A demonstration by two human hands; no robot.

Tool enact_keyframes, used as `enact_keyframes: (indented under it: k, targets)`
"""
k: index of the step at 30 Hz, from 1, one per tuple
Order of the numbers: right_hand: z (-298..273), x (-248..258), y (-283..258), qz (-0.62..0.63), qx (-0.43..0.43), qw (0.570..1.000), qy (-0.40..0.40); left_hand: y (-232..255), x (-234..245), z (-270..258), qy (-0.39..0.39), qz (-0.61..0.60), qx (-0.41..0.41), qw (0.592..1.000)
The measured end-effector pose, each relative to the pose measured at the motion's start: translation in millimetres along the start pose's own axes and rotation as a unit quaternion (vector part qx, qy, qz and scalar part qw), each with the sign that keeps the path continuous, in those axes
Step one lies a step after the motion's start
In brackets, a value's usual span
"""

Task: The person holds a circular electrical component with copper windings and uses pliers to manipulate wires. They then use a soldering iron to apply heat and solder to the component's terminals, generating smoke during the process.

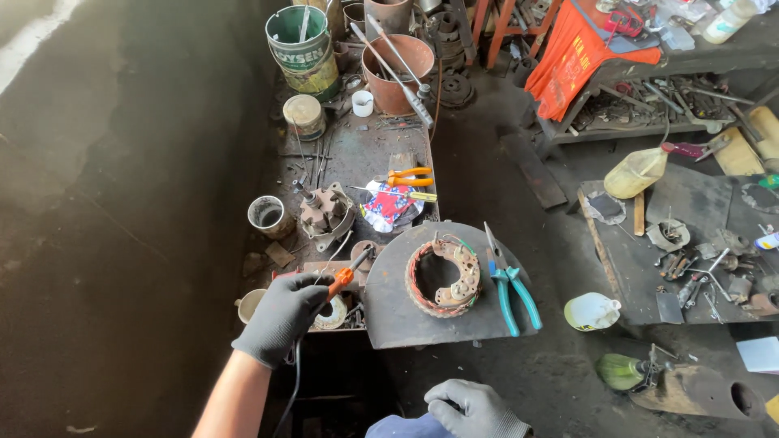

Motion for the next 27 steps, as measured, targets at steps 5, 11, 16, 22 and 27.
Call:
enact_keyframes:
  k: [5, 11, 16, 22, 27]
  targets:
    - [1.6, 0.9, -1.8, 0.013, -0.012, 1.000, -0.005, 16.7, -1.3, 0.9, -0.008, 0.058, 0.000, 0.998]
    - [3.1, 5.6, -4.7, 0.024, 0.019, 0.999, -0.011, 11.5, -6.6, 7.4, 0.003, 0.012, 0.058, 0.998]
    - [1.7, 37.6, -18.6, 0.005, 0.058, 0.997, 0.050, 37.3, -4.1, -26.4, -0.027, 0.143, 0.014, 0.989]
    - [8.1, 113.5, 26.2, 0.126, -0.062, 0.950, 0.279, 29.7, 16.6, -96.9, 0.033, 0.016, 0.050, 0.998]
    - [30.5, 154.4, 5.6, -0.129, -0.179, 0.926, 0.308, -96.2, 18.4, -81.5, 0.010, -0.165, -0.023, 0.986]
Point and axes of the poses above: each hand's wrist, its own z-axis towards the middle knuckle, its own x-axis out of the back of the hand, y = z × x, the point moved 6 cm from there along z, towards the middle knuckle, and after that the axes turned 2 degrees about -x, right-handed, at the moved point
